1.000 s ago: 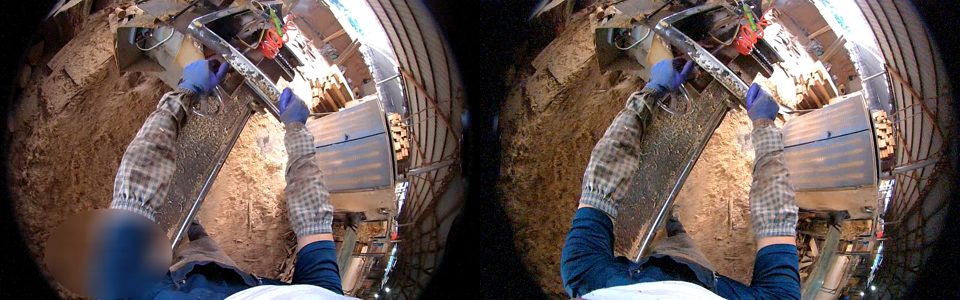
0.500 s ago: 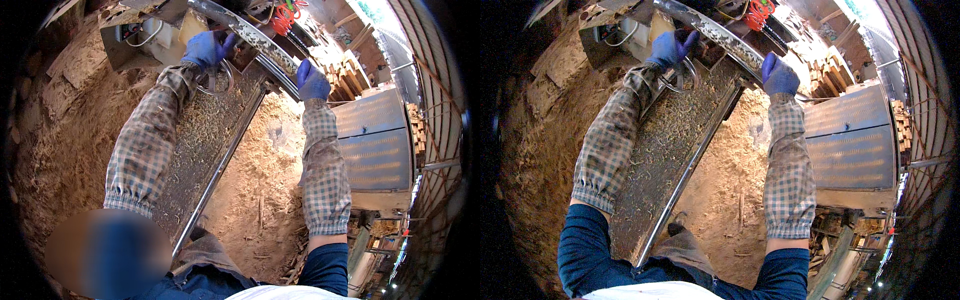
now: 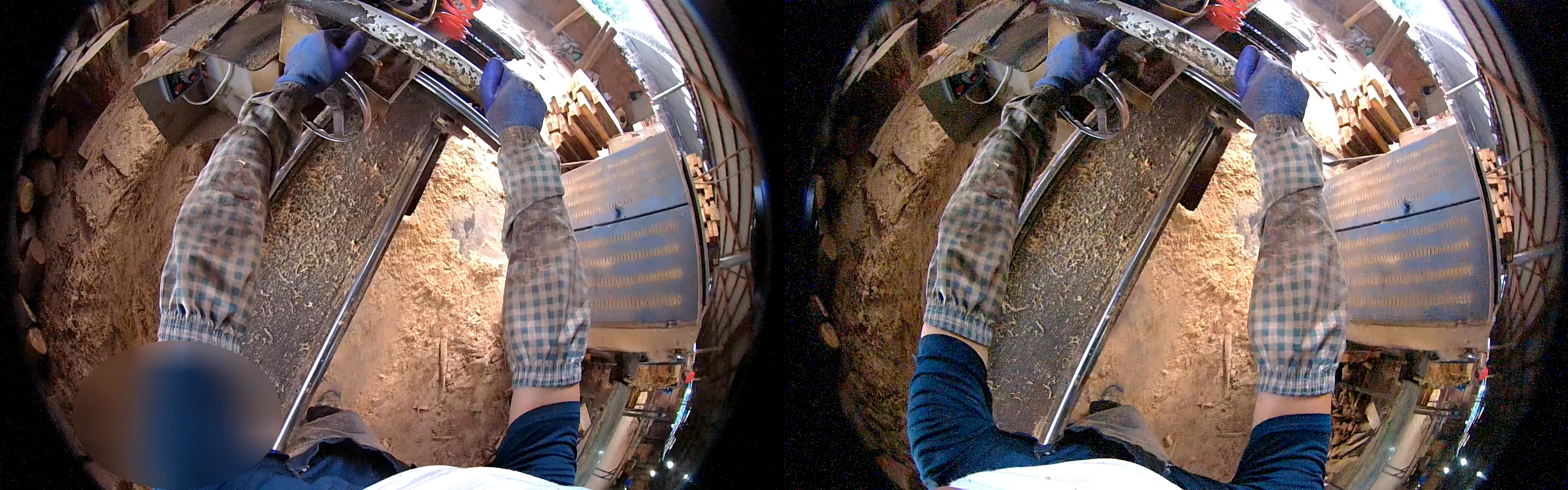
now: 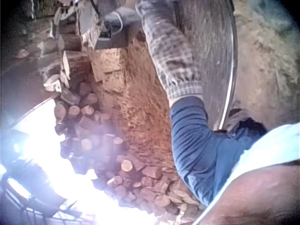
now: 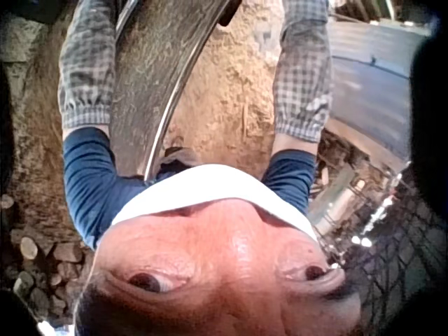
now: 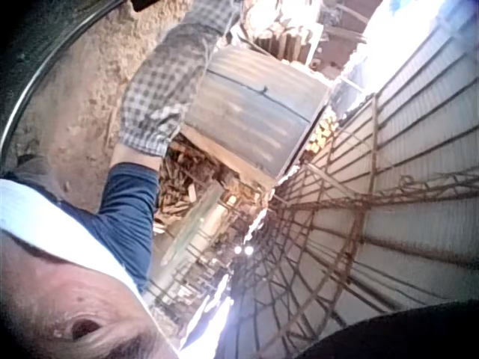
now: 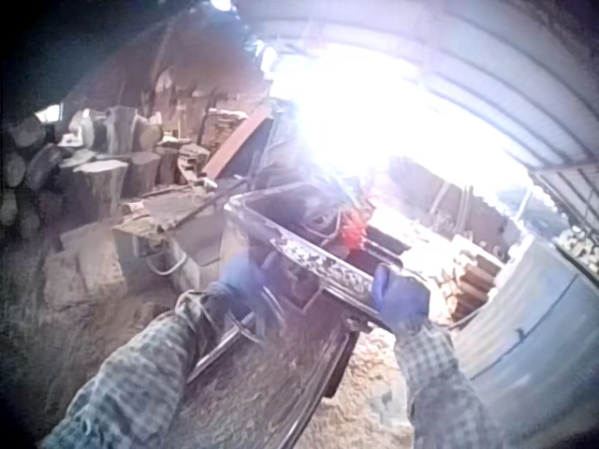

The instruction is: The person operates a wood planer in a workshop, feeding wooden planks through the machine using a metal pusher tool. They repeatedly push the planks through the planer, retrieve the processed wood, and stack it on the floor. The person also handles a large log from a pile at the end of the sequence.

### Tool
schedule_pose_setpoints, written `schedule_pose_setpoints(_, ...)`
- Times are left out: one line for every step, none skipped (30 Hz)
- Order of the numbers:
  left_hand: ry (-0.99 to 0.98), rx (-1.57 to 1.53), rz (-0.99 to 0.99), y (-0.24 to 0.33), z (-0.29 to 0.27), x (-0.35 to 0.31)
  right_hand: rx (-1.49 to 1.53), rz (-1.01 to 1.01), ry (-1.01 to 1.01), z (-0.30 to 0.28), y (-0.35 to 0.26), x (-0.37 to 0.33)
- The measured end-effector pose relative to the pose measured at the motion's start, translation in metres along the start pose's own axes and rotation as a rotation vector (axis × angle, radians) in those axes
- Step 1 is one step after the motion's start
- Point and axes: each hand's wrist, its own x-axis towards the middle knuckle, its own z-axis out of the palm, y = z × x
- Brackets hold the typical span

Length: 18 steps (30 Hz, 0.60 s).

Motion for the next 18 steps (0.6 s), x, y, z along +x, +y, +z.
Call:
schedule_pose_setpoints(0.02, -0.017, 0.013, -0.001, 0.007, 0.006, -0.003, 0.013, -0.026, 0.004, 0.004, 0.005)
schedule_pose_setpoints(0.034, -0.044, 0.023, 0.004, 0.011, 0.013, -0.009, 0.01, -0.019, 0.009, 0.01, 0.011)
schedule_pose_setpoints(0.019, -0.036, 0.017, 0.007, 0.015, 0.02, -0.016, 0.008, -0.012, 0.015, 0.014, 0.017)
schedule_pose_setpoints(0.003, -0.029, 0.01, 0.01, 0.018, 0.025, -0.023, 0.005, -0.005, 0.021, 0.019, 0.023)
schedule_pose_setpoints(-0.006, -0.002, 0.001, 0.007, 0.017, 0.029, -0.038, 0.043, -0.046, 0.027, 0.016, 0.029)
schedule_pose_setpoints(-0.004, 0.0, -0.001, -0.001, 0.021, 0.038, -0.019, 0.038, -0.04, 0.031, 0.016, 0.036)
schedule_pose_setpoints(-0.003, 0.002, -0.003, -0.008, 0.025, 0.049, -0.001, 0.034, -0.035, 0.034, 0.017, 0.043)
schedule_pose_setpoints(-0.01, -0.014, 0.0, -0.004, 0.033, 0.053, -0.001, 0.035, -0.034, 0.039, 0.024, 0.046)
schedule_pose_setpoints(0.031, -0.026, 0.017, 0.0, 0.04, 0.057, -0.001, 0.016, -0.022, 0.044, 0.032, 0.05)
schedule_pose_setpoints(0.072, -0.038, 0.034, 0.005, 0.047, 0.063, -0.012, 0.006, -0.009, 0.049, 0.039, 0.055)
schedule_pose_setpoints(0.11, -0.04, 0.045, 0.005, 0.05, 0.064, -0.013, -0.006, -0.003, 0.052, 0.041, 0.059)
schedule_pose_setpoints(0.132, -0.043, 0.095, 0.0, 0.056, 0.068, -0.013, -0.018, 0.004, 0.055, 0.043, 0.064)
schedule_pose_setpoints(0.155, -0.046, 0.146, -0.002, 0.058, 0.073, 0.002, -0.007, -0.027, 0.059, 0.042, 0.069)
schedule_pose_setpoints(0.182, -0.055, 0.201, 0.001, 0.06, 0.077, -0.012, -0.008, -0.039, 0.062, 0.044, 0.071)
schedule_pose_setpoints(0.252, -0.073, 0.245, 0.004, 0.06, 0.08, -0.025, -0.01, -0.052, 0.064, 0.045, 0.073)
schedule_pose_setpoints(0.321, -0.091, 0.288, 0.006, 0.059, 0.086, -0.038, -0.011, -0.065, 0.067, 0.046, 0.076)
schedule_pose_setpoints(0.394, -0.114, 0.331, 0.015, 0.055, 0.09, -0.041, 0.013, -0.097, 0.069, 0.049, 0.08)
schedule_pose_setpoints(0.467, -0.138, 0.374, 0.019, 0.055, 0.092, -0.055, 0.009, -0.095, 0.071, 0.053, 0.084)
